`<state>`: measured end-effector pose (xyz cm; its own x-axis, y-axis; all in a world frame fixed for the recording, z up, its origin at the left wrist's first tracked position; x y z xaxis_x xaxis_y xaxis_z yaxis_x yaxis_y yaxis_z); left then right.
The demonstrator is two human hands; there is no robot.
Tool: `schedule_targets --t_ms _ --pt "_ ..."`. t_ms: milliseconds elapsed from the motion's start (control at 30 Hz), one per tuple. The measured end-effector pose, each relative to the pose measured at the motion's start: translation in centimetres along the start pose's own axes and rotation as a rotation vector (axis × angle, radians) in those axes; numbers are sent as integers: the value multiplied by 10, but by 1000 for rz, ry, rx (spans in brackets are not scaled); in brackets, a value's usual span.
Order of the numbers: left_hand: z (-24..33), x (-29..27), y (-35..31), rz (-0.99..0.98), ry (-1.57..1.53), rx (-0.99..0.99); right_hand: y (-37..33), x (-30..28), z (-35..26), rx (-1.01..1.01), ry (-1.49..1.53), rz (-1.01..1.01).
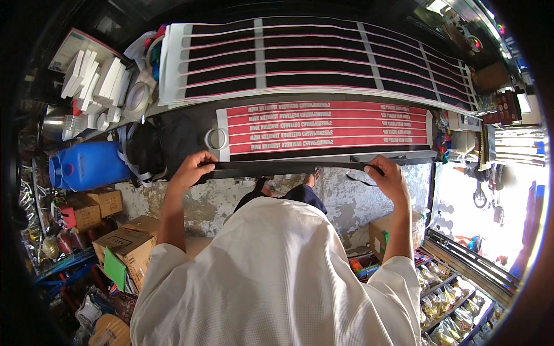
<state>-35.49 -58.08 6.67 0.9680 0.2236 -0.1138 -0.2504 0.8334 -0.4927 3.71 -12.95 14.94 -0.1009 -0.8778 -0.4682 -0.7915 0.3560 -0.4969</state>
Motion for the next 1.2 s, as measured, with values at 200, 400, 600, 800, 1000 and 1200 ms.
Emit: schedule_targets --t_ms 200,400,600,800,1000,1200 --pt "-50 21 68 482 22 -31 34 -57 31 -59 -211 9" --pt "-61 47 88 864 306 -96 72 -82 61 -153 -184 9" --pt "-63 63 93 1056 466 -176 96 -97 89 -44 -279 -40" --pt "-73 65 97 1100 493 -239 100 -114 105 -149 -291 46" --pt "-78 60 99 1083 530 -328 98 -134 125 -117 -336 37" --pt "-90 49 99 1053 493 -395 90 -176 169 -130 -398 117"
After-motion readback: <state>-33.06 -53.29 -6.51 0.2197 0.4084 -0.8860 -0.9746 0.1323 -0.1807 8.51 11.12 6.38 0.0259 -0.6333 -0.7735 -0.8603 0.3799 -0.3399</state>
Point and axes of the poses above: each hand's wrist, its own y-axis towards the middle knuckle, its own x-axis out of the palm, z = x × y, the point moved 6 cm from there along y, towards the middle knuckle, and after that the axes turned 14 degrees about -z, right-handed, at the moved point
